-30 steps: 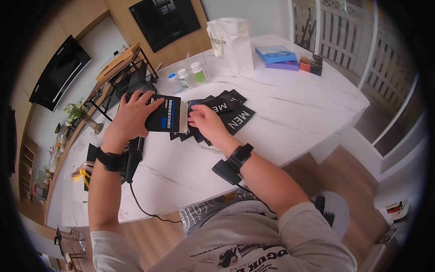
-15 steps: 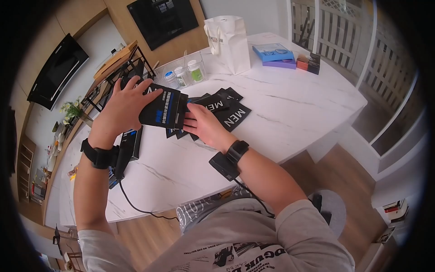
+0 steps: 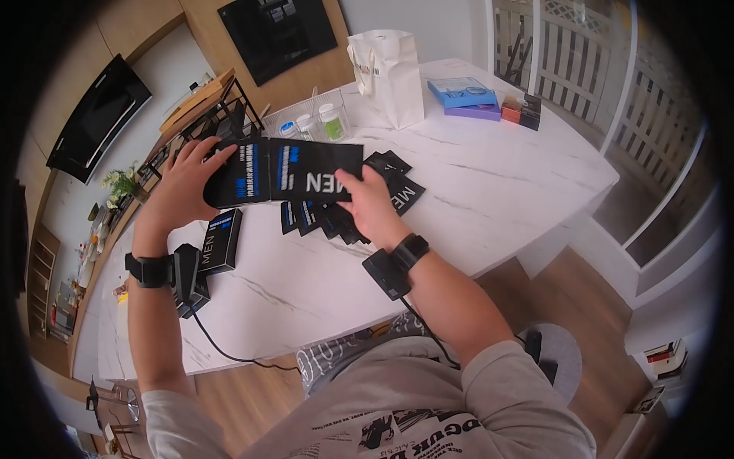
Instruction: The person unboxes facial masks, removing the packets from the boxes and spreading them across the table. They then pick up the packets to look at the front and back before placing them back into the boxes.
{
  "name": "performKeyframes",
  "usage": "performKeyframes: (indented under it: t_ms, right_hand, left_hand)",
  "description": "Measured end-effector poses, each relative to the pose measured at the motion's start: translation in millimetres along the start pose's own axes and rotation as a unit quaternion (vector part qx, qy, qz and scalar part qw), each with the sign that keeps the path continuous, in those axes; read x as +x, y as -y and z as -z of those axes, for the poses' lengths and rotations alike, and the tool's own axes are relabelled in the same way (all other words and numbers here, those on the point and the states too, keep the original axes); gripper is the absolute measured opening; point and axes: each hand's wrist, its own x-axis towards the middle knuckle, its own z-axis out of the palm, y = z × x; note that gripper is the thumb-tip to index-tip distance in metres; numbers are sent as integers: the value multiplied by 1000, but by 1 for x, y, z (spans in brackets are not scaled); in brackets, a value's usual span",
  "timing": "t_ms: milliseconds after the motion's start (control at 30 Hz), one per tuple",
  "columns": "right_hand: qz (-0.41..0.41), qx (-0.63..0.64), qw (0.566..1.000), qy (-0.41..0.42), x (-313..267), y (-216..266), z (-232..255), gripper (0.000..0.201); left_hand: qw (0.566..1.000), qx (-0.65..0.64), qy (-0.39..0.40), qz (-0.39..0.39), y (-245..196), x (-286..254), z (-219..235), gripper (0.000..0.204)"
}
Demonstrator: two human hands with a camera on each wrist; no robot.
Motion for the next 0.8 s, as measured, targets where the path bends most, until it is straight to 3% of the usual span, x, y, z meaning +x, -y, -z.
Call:
performKeyframes:
  t_ms: [167,267,300,367,433,533,567,600,667,800]
  right_hand:
    - [100,-2,983,-156,5,24,6,22]
    - [92,-304,920,-232,35,14,42,27]
    - [115,-374,895,-216,40,9,47,32]
    - [290,-524,748,-286,48,-10,51,31]
    - [442,-629,551,-326,46,-4,46,29]
    - [341,-472,792,-185,14,22,8,22]
    - [285,-377,878,-75,13,20,4,19]
    - [277,-335,900,-32,6,12,-1,19]
    - [292,-386,875,7,-1,-5,-17,19]
    - [245,-433,868,6,-10,-14,-35,17]
  left_hand:
    - [991,-115,-55,32,31,-18,-51,106]
    - [974,-194,-108,51,32,-26,-80,105]
    - [966,-220,-131,45,31,-27,-88,103]
    - [943,-276,-182,37,25,-25,-103,103]
    - [921,-317,-223,46,12,-25,-111,101]
    - [908,-330,-254,45,-8,-25,-119,102]
    - [909,-332,-250,39,-14,-26,-119,101]
    - [915,-315,-249,40,-21,-26,-123,100]
    - [934,-264,-235,53,-35,-28,-130,99]
    - [948,-247,-197,43,-56,-34,-127,101]
